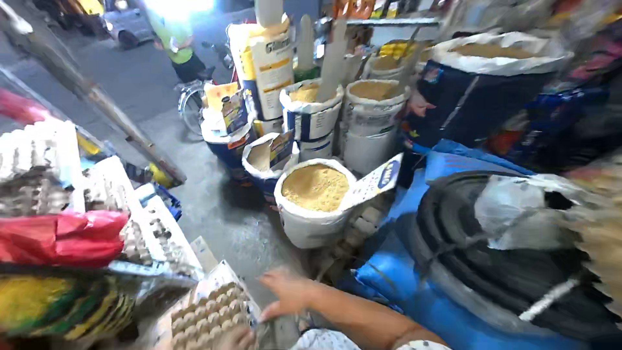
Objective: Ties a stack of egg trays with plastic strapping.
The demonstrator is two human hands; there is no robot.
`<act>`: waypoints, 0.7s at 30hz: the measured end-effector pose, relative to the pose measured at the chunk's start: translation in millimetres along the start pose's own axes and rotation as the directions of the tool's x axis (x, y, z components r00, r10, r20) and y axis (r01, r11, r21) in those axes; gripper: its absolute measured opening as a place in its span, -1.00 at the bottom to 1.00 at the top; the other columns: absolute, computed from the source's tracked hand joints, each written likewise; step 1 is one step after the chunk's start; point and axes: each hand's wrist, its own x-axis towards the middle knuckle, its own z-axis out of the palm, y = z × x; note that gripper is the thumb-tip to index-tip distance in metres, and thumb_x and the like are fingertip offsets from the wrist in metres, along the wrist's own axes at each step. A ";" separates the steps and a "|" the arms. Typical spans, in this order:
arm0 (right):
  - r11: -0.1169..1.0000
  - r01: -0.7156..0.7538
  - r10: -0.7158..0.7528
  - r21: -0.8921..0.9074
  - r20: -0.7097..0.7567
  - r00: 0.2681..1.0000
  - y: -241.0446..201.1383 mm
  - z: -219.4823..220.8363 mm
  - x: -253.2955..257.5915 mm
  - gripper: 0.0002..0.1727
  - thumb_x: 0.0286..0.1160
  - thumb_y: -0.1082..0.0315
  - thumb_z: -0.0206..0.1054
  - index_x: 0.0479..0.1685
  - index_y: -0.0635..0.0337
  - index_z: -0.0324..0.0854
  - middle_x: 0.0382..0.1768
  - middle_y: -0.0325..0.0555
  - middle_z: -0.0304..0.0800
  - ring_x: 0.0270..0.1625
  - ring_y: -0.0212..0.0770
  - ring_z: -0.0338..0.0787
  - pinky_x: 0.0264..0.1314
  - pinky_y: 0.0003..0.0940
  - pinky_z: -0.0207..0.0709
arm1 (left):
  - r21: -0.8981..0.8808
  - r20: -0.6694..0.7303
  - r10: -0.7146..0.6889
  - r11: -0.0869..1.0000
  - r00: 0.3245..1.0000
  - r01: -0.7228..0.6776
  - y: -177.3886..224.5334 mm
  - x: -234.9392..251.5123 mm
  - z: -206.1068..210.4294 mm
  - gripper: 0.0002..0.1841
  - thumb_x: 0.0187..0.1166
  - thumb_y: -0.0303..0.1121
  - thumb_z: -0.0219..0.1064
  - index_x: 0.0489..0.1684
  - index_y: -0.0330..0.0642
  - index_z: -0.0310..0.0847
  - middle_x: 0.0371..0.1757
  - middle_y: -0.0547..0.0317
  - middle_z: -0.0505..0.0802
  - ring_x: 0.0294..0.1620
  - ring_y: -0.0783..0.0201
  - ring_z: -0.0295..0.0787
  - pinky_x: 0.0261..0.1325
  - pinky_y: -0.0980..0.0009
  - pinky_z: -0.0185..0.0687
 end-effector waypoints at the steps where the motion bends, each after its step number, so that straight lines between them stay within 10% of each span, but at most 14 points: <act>1: 0.991 0.069 -0.083 0.116 0.123 0.989 -11.6 11.6 17.1 -0.07 0.49 0.00 0.52 0.80 0.24 0.22 0.62 0.32 0.46 0.67 0.25 0.45 0.76 0.27 0.19 | -0.027 -0.014 0.002 1.000 1.000 -0.002 11.7 15.2 3.1 -0.65 0.80 -0.21 0.16 0.18 -0.29 0.74 0.01 -0.16 0.87 0.06 -0.04 0.81 0.26 -0.15 0.63; 4: 0.964 0.044 -0.139 0.261 0.357 0.924 -17.8 32.5 53.4 -0.18 0.51 0.15 0.53 0.71 0.31 0.28 0.30 0.36 0.71 0.36 0.26 0.73 0.53 0.29 0.47 | -0.135 0.019 -0.072 0.988 0.997 0.074 25.9 38.9 -14.8 -0.68 0.77 -0.22 0.20 0.17 -0.22 0.76 0.06 -0.06 0.88 0.12 0.07 0.82 0.34 -0.05 0.65; 8: 0.936 -0.033 -0.149 0.352 0.477 0.866 15.8 19.8 82.1 -0.60 0.70 0.19 0.32 0.27 0.34 0.68 0.02 0.16 0.82 0.03 -0.07 0.79 0.25 0.01 0.62 | -0.384 0.071 0.084 0.922 0.994 -0.051 -22.2 38.6 -40.7 -0.74 0.77 -0.26 0.16 -0.13 -0.24 0.68 -0.35 0.31 0.64 -0.41 0.53 0.46 -0.26 0.48 0.44; 15: 0.921 -0.158 -0.047 0.355 0.506 0.861 58.6 44.8 148.5 -0.65 0.79 0.24 0.19 0.14 0.38 0.69 -0.09 0.08 0.78 -0.12 -0.21 0.73 0.12 -0.15 0.61 | -0.337 0.172 -0.074 0.932 0.982 0.129 -106.8 50.5 -84.6 -0.70 0.77 -0.30 0.18 0.07 -0.38 0.71 -0.03 -0.01 0.81 -0.06 0.30 0.68 0.15 0.18 0.59; 21: 0.875 -0.318 0.177 0.364 0.371 0.912 151.0 89.7 261.7 -0.65 0.84 0.23 0.14 0.11 0.32 0.73 -0.15 0.09 0.75 -0.17 -0.13 0.65 0.00 -0.04 0.53 | -0.289 -0.193 -0.523 0.839 0.830 0.461 -275.9 132.1 -140.5 -0.66 0.75 -0.19 0.28 0.13 -0.33 0.74 0.14 -0.19 0.82 0.19 -0.02 0.74 0.34 -0.08 0.55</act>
